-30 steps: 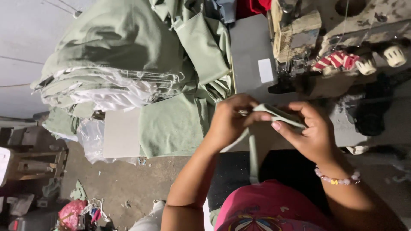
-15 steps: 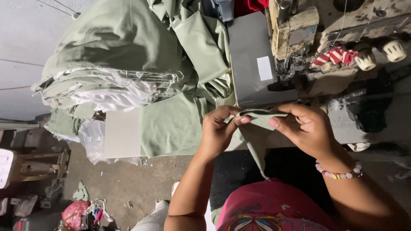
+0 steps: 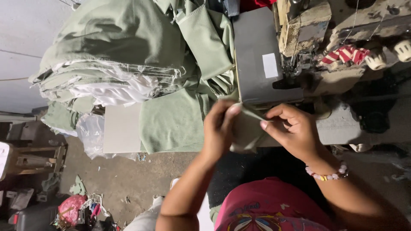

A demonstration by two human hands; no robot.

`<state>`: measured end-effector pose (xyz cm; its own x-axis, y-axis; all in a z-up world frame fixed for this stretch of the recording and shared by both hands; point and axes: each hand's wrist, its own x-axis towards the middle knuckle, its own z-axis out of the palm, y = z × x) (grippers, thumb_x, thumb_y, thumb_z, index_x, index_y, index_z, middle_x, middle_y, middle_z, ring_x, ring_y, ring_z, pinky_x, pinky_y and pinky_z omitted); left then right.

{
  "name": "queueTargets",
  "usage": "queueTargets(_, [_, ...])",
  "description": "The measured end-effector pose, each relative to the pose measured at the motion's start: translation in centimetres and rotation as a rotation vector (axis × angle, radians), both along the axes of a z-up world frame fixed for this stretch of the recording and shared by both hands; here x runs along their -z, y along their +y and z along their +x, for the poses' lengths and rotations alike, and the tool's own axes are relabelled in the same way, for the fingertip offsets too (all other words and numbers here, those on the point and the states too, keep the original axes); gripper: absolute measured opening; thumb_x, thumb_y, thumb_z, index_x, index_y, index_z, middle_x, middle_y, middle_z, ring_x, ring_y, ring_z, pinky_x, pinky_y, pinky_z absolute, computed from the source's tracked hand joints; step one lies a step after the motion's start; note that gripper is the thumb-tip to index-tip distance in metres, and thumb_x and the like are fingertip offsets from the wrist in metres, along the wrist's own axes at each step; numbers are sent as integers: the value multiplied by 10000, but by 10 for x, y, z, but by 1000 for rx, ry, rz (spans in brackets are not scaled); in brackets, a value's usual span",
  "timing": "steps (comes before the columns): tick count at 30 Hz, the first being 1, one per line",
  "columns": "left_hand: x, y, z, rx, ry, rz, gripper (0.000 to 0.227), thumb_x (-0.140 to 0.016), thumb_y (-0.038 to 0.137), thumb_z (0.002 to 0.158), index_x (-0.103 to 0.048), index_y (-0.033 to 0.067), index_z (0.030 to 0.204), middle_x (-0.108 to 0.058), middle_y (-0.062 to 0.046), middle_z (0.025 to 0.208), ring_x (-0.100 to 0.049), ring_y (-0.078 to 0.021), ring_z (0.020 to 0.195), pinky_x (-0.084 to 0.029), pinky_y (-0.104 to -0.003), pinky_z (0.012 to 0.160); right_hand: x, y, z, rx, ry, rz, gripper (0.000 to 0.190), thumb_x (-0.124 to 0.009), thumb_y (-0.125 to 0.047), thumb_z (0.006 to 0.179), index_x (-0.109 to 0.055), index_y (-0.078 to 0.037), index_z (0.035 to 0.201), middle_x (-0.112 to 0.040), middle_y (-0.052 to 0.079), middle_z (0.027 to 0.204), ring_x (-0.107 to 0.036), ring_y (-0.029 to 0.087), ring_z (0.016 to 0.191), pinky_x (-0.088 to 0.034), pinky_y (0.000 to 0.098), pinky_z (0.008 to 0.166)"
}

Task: Folding and stacking small pieces of green fabric at a sewing workstation

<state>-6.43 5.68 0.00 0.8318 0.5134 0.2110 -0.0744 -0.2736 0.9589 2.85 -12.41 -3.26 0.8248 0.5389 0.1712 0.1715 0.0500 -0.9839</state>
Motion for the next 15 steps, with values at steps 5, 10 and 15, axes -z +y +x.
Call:
queueTargets(5, [-36, 18, 71, 242, 32, 674, 100, -746, 158, 867, -744, 176, 965, -661, -91, 946, -676, -372, 909, -558, -473, 796, 36, -2, -4, 122, 97, 45, 203, -780, -67, 910, -627, 5, 1023, -663, 88, 751, -627, 101, 747, -570, 295, 671])
queueTargets(10, [-25, 3, 91, 217, 76, 829, 278, -887, 199, 732, -704, 162, 937, -640, -86, 952, -695, -362, 901, -568, -457, 813, 43, -6, -2, 230, -10, -50, 254, -764, -87, 955, -568, -19, 1101, -652, 93, 739, -599, 117, 687, -527, 274, 613])
queueTargets(15, [5, -36, 59, -55, -18, 1202, 220, -628, 152, 936, -730, 128, 1130, -725, -128, 1050, -737, -347, 939, -587, -424, 744, 47, -5, -8, 280, 53, 41, 511, -752, 93, 863, -500, -10, 1296, -667, 132, 992, -662, 187, 934, -590, 363, 834])
